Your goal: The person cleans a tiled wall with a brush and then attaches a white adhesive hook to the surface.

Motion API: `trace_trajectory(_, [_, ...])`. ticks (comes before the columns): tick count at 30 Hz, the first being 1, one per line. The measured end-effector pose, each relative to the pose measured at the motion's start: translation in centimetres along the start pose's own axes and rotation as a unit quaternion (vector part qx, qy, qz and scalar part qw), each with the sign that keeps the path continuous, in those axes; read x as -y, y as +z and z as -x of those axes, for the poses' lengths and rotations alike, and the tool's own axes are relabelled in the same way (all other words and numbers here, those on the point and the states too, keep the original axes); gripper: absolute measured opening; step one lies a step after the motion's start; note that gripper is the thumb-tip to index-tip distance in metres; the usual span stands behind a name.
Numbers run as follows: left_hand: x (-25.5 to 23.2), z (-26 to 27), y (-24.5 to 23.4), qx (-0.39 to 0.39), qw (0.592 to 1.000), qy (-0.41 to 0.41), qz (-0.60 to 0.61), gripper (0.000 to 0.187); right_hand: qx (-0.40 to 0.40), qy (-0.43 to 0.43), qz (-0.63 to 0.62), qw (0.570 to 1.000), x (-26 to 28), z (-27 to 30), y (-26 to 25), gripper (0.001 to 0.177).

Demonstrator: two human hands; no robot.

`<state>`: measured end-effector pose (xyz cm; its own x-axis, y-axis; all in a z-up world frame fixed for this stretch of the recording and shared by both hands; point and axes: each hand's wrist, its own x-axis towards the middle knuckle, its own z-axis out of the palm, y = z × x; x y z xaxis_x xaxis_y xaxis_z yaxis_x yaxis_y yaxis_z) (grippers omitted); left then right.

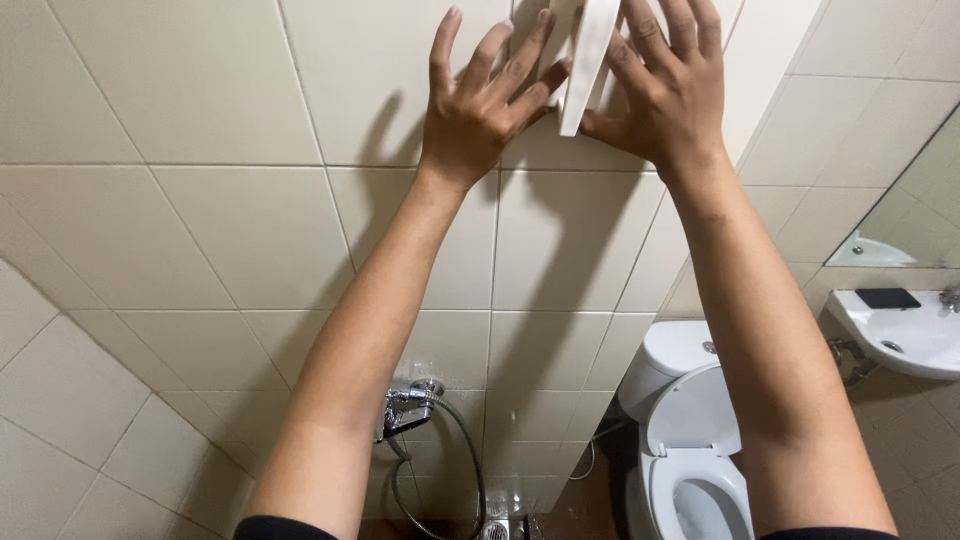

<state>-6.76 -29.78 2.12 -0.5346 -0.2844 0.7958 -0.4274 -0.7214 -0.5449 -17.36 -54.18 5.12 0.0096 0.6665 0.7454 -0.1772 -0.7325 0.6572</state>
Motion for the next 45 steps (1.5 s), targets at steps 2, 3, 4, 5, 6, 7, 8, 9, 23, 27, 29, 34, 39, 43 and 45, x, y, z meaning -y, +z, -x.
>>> trace_trajectory(2, [-0.2,-0.1,0.2,-0.006,1.000,-0.004,0.010,0.027,-0.001,0.005,-0.006,1.000,0.0,0.1,0.0,0.056])
trace_trajectory(3, [-0.3,-0.1,0.2,-0.008,1.000,-0.007,0.017,0.027,-0.002,0.005,-0.008,1.000,0.2,0.2,0.0,0.055])
trace_trajectory(4, [-0.4,0.1,0.0,-0.008,1.000,0.002,0.019,0.027,-0.001,0.011,-0.011,1.000,0.6,0.4,-0.1,0.054])
trace_trajectory(5, [-0.4,0.5,-0.3,-0.009,1.000,0.011,0.020,0.027,-0.003,0.017,-0.014,1.000,0.9,0.5,-0.1,0.054])
trace_trajectory(6, [-0.2,0.8,-0.5,-0.009,1.000,0.020,0.021,0.027,-0.004,0.028,-0.019,0.999,1.6,0.6,-0.1,0.053])
trace_trajectory(7, [-0.1,0.9,-0.6,-0.003,1.000,0.020,0.021,0.024,-0.005,0.032,-0.034,0.999,2.0,0.8,-0.3,0.054])
trace_trajectory(8, [-0.1,1.0,-0.6,0.003,1.000,0.021,0.021,0.022,-0.007,0.036,-0.050,0.998,2.4,0.9,-0.5,0.055])
trace_trajectory(9, [0.0,1.0,-0.6,0.009,0.999,0.022,0.021,0.022,-0.009,0.036,-0.075,0.996,2.5,1.1,-0.8,0.060])
trace_trajectory(23, [-2.0,1.2,-1.7,0.023,0.989,-0.073,0.129,0.064,-0.003,0.072,-0.032,0.997,3.8,1.2,-1.4,0.049])
trace_trajectory(27, [-4.7,0.4,-1.4,0.008,0.971,-0.205,0.125,0.040,-0.017,0.131,-0.093,0.987,5.1,1.0,-1.3,0.049])
trace_trajectory(29, [-5.3,0.3,-1.2,0.008,0.964,-0.254,0.078,0.032,-0.041,0.200,-0.172,0.964,6.0,1.2,-1.5,0.049])
trace_trajectory(34, [-5.9,1.8,-1.2,-0.036,0.968,-0.244,0.056,0.023,-0.107,0.291,-0.231,0.922,8.1,1.7,-1.4,0.065])
trace_trajectory(39, [-10.2,6.2,-5.3,-0.008,0.962,-0.259,0.090,0.040,-0.053,0.315,-0.091,0.943,12.0,4.1,-3.4,0.090])
trace_trajectory(43, [-14.4,11.1,-8.6,0.051,0.945,-0.300,0.122,0.053,0.041,0.357,-0.036,0.933,17.5,9.9,-7.1,0.092])
trace_trajectory(45, [-16.2,14.0,-10.6,0.102,0.933,-0.315,0.142,0.066,0.065,0.369,-0.035,0.927,20.3,13.2,-9.2,0.095])
